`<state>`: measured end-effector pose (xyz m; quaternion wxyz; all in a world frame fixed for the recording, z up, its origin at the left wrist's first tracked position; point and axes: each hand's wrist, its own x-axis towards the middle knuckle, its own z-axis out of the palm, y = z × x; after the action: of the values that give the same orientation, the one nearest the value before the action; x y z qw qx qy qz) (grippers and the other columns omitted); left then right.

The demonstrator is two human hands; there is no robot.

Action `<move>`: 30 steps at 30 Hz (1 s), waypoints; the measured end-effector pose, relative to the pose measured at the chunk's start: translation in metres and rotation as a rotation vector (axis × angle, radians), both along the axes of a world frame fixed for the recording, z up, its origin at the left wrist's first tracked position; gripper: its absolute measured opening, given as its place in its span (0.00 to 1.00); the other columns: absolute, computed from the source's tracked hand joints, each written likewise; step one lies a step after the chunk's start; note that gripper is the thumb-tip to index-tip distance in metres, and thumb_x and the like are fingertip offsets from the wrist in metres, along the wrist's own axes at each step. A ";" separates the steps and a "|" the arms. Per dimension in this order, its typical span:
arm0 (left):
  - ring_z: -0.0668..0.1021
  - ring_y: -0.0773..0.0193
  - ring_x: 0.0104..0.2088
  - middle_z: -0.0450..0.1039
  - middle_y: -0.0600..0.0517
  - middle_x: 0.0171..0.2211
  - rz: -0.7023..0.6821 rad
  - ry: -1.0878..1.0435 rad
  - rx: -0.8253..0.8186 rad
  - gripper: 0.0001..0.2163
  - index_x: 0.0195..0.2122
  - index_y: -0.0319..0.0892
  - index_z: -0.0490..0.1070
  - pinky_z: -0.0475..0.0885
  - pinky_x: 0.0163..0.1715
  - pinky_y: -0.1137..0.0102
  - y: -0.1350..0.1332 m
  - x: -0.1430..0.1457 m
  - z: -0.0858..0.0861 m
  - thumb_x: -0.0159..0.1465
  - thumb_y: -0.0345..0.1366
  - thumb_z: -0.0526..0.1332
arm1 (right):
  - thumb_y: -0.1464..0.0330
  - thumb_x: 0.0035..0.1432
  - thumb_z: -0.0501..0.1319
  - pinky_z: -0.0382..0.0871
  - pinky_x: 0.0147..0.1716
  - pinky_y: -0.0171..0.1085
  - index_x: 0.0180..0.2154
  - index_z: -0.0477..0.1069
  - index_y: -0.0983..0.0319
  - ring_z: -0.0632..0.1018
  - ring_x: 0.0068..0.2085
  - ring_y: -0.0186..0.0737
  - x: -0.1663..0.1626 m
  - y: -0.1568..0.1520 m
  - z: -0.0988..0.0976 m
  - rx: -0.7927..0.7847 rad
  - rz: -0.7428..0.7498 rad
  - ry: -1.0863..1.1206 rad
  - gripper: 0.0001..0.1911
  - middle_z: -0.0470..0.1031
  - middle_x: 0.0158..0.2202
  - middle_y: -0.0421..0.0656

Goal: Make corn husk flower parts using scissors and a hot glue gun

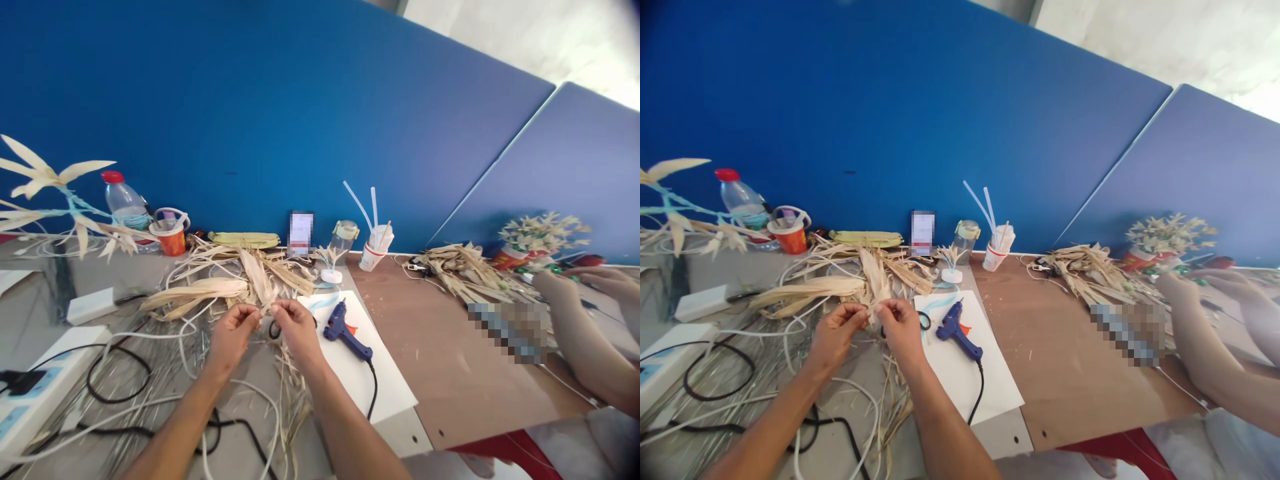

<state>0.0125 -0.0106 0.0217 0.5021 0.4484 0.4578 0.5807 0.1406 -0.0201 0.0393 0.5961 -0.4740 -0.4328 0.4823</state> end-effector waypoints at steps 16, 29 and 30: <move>0.72 0.65 0.25 0.71 0.54 0.21 -0.085 0.048 0.035 0.07 0.27 0.42 0.74 0.65 0.29 0.71 -0.002 0.003 -0.009 0.52 0.39 0.67 | 0.68 0.37 0.67 0.56 0.19 0.30 0.18 0.67 0.62 0.62 0.18 0.28 0.003 0.001 0.004 -0.153 0.117 0.362 0.10 0.65 0.15 0.35; 0.75 0.63 0.28 0.78 0.47 0.33 -0.310 -0.173 -0.099 0.11 0.29 0.41 0.74 0.70 0.33 0.67 -0.010 0.006 0.003 0.52 0.44 0.67 | 0.68 0.38 0.68 0.63 0.25 0.31 0.19 0.68 0.62 0.68 0.21 0.29 0.014 0.007 0.009 -0.038 0.149 0.510 0.09 0.75 0.24 0.40; 0.75 0.63 0.27 0.77 0.48 0.32 -0.330 -0.227 -0.140 0.12 0.30 0.41 0.73 0.70 0.32 0.67 -0.010 0.005 0.005 0.52 0.44 0.67 | 0.68 0.38 0.68 0.62 0.25 0.31 0.19 0.69 0.62 0.68 0.22 0.29 0.014 0.007 0.009 -0.030 0.159 0.495 0.09 0.75 0.25 0.40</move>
<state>0.0178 -0.0204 0.0265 0.6688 0.4131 0.3576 0.5041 0.1546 -0.0133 0.0482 0.6368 -0.3151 -0.3025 0.6354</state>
